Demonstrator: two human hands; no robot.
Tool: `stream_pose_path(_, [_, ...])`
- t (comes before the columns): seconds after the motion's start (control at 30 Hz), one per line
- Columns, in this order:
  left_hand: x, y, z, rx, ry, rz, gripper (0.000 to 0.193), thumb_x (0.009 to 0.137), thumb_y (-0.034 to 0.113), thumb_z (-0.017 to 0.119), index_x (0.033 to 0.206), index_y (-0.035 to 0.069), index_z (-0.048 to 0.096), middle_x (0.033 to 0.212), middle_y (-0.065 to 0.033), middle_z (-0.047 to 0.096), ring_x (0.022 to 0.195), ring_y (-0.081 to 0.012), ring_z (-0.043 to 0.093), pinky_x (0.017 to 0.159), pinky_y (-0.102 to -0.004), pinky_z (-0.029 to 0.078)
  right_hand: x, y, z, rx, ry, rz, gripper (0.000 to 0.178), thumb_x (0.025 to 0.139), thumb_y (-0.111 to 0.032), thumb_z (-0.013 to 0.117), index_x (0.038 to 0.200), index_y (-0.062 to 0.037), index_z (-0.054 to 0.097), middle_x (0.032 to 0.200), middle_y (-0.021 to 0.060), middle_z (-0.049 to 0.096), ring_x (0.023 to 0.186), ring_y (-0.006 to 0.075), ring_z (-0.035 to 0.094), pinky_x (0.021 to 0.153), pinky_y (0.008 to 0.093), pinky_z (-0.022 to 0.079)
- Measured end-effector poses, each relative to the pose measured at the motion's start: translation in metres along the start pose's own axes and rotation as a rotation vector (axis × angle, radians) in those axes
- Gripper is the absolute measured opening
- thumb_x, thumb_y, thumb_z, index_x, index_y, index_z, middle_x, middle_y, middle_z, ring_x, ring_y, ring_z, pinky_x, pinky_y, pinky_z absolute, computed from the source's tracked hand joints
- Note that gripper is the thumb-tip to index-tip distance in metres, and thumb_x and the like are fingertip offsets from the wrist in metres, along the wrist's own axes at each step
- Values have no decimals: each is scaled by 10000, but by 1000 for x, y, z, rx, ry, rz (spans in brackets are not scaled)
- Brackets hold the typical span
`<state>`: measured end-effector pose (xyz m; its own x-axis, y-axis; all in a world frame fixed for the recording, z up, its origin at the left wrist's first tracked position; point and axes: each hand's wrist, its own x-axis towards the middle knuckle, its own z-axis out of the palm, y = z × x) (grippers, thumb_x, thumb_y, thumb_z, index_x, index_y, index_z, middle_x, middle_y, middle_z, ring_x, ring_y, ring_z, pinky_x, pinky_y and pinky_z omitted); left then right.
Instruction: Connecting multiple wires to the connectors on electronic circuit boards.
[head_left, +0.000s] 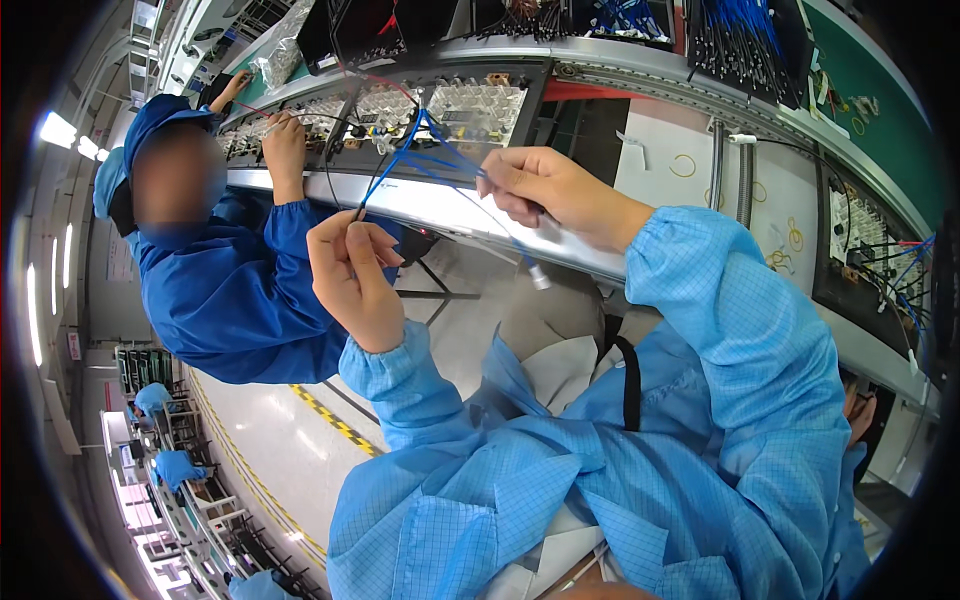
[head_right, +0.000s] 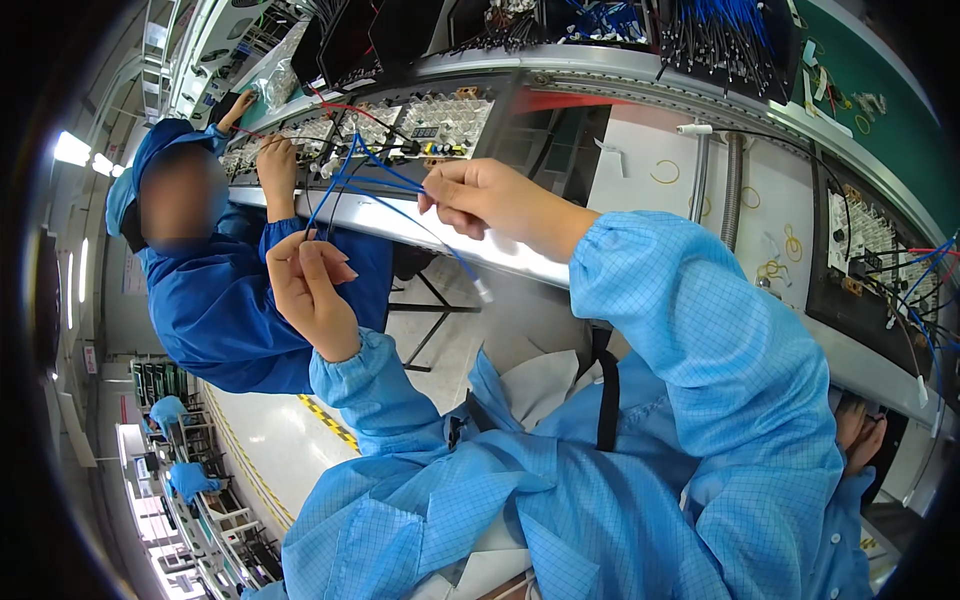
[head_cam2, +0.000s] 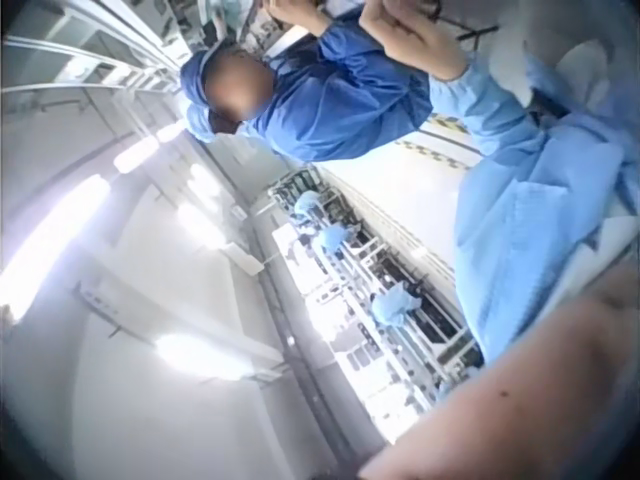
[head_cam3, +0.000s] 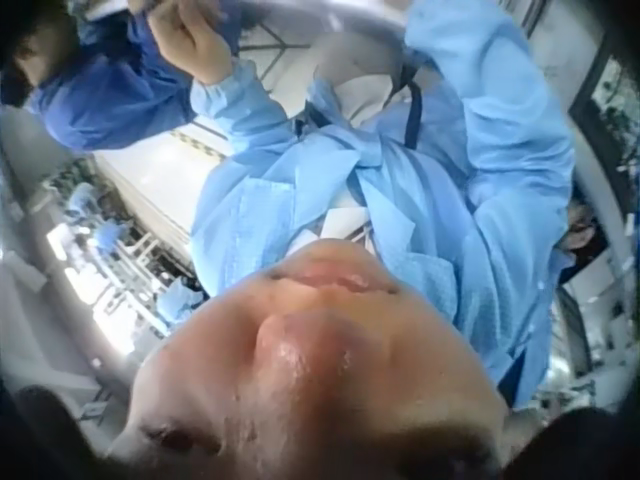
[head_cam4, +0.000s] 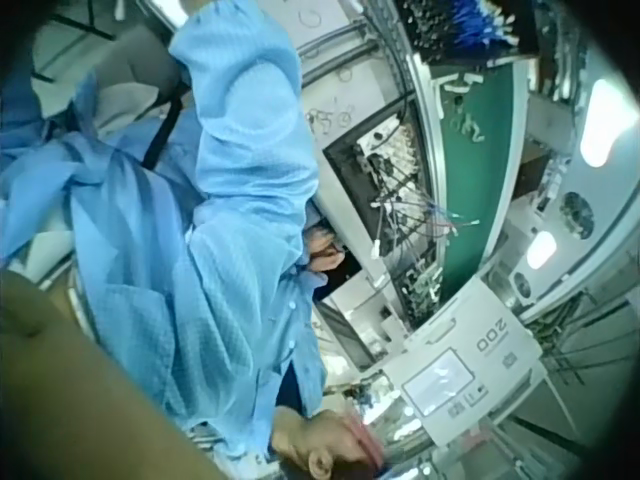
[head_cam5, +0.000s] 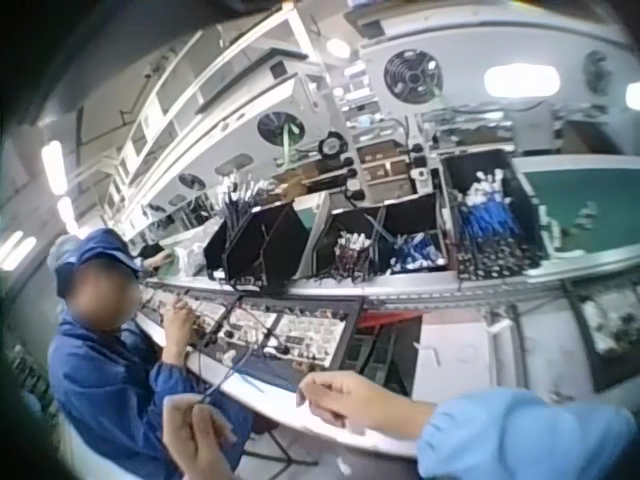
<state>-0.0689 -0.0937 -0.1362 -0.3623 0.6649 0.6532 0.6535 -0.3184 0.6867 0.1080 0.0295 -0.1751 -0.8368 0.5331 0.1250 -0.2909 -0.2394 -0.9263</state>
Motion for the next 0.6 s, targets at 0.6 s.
stream_pose_path(0.6, [-7, -5, 8, -55, -29, -43, 105, 983, 88, 455, 1001, -2, 506, 657, -36, 547, 511, -43, 441, 467, -175, 332, -8, -1, -4, 76, -5, 95, 312, 942, -333, 571, 965, -23, 594, 621, -64, 378, 534, 26, 299, 461, 193, 225])
